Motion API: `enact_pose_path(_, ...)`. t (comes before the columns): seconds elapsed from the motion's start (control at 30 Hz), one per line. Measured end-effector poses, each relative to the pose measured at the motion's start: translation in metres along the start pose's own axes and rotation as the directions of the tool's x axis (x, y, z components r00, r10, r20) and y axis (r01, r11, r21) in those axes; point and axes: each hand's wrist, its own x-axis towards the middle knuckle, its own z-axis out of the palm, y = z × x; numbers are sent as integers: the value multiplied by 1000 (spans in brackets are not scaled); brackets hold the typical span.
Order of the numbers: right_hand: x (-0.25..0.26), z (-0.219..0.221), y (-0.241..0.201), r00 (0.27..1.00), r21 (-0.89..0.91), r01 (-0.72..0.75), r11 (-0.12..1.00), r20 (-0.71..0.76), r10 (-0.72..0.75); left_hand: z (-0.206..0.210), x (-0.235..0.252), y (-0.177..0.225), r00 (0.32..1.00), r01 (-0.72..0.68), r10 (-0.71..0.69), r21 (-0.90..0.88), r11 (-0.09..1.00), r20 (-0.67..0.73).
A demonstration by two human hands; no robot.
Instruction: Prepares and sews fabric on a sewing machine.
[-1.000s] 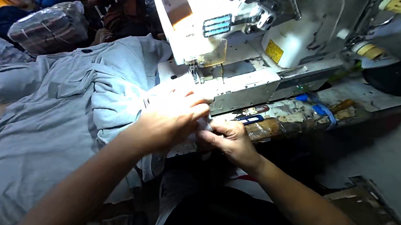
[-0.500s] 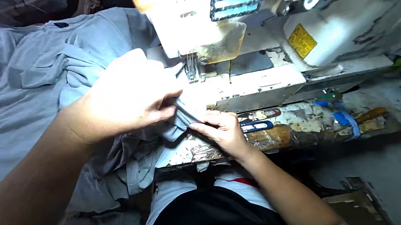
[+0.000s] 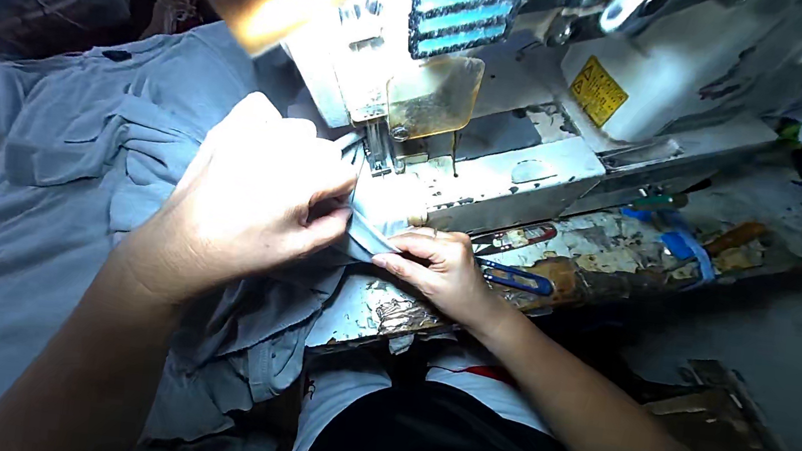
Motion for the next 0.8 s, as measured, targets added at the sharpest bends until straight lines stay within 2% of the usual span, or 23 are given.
enact_pose_path(0.13,2,0,-1,1000,22,-2,1000,4,2,-1,0,2,1000,-16,16,11,1000,0)
enact_pose_path(0.27,3,0,0,1000,21,6,1000,13,-6,0,-2,-2,999,37,-37,-4,999,-10)
enact_pose_path(0.4,4,-1,-2,1000,48,5,999,21,-6,-3,-4,-1,1000,6,-6,4,1000,-24)
enact_pose_path(0.63,5,-1,-3,1000,96,-6,995,27,3,-5,-7,-4,995,73,-73,-13,997,-64)
enact_pose_path(0.8,8,-3,-7,999,196,-42,980,38,35,-5,-6,-14,987,140,-142,-40,989,-69)
